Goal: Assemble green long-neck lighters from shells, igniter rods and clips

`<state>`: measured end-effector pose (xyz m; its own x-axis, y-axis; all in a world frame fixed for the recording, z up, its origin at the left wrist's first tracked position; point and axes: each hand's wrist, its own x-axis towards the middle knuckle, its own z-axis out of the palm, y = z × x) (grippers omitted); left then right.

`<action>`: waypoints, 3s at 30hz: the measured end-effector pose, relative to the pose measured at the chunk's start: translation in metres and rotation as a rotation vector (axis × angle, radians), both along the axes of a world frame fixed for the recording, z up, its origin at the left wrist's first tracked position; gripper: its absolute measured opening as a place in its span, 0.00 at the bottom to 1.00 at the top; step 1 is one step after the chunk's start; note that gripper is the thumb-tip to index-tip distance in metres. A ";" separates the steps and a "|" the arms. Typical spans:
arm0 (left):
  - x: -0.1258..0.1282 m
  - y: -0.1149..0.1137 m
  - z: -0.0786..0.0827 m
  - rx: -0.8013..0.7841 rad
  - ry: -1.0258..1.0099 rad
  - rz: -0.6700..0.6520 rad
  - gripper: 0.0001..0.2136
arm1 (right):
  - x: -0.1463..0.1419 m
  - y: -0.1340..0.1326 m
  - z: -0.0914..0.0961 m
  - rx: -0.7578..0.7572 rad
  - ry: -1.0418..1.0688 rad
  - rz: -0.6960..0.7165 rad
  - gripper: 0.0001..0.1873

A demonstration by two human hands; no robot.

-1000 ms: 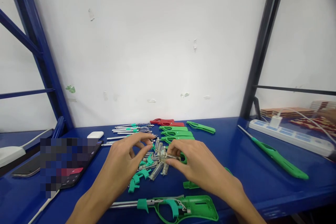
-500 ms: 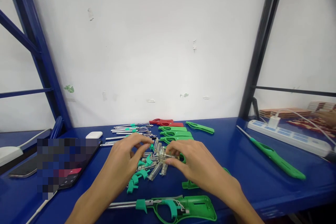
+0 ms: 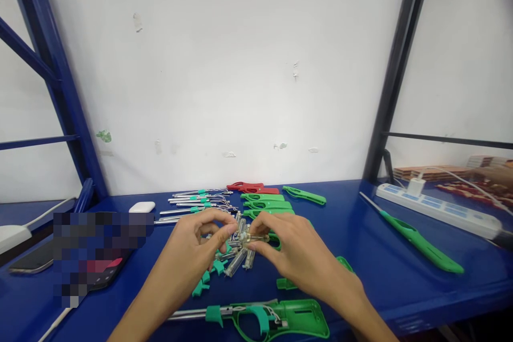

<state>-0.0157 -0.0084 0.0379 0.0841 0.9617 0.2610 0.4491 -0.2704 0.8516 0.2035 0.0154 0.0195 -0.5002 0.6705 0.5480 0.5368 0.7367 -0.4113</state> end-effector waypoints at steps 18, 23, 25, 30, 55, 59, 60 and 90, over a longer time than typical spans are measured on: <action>0.003 -0.004 0.004 -0.154 -0.095 -0.040 0.20 | 0.001 0.001 0.001 0.011 -0.009 0.009 0.09; 0.003 -0.004 0.007 -0.146 -0.097 -0.061 0.22 | 0.001 0.001 0.001 0.025 -0.013 -0.007 0.08; 0.004 -0.003 0.007 -0.150 -0.084 -0.066 0.24 | 0.001 0.001 0.001 0.035 -0.016 -0.013 0.08; 0.003 -0.001 0.006 -0.167 -0.064 -0.060 0.25 | 0.002 0.003 -0.001 0.053 -0.010 -0.012 0.06; 0.014 -0.004 -0.010 -0.077 -0.080 -0.194 0.20 | 0.002 0.004 -0.001 0.103 0.004 -0.043 0.07; 0.012 -0.009 -0.014 0.030 0.010 -0.190 0.19 | 0.002 0.004 -0.001 0.100 0.007 -0.031 0.07; 0.012 -0.010 -0.014 0.039 0.037 -0.184 0.19 | 0.002 0.004 0.000 0.099 0.006 -0.030 0.07; 0.021 -0.005 -0.010 -0.031 -0.159 -0.164 0.26 | -0.002 0.002 0.001 0.322 -0.356 -0.117 0.12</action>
<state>0.0049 -0.0139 0.0277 0.1998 0.9464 0.2536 0.2610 -0.3009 0.9172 0.2015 0.0172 0.0200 -0.6254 0.5584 0.5451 0.6896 0.7224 0.0511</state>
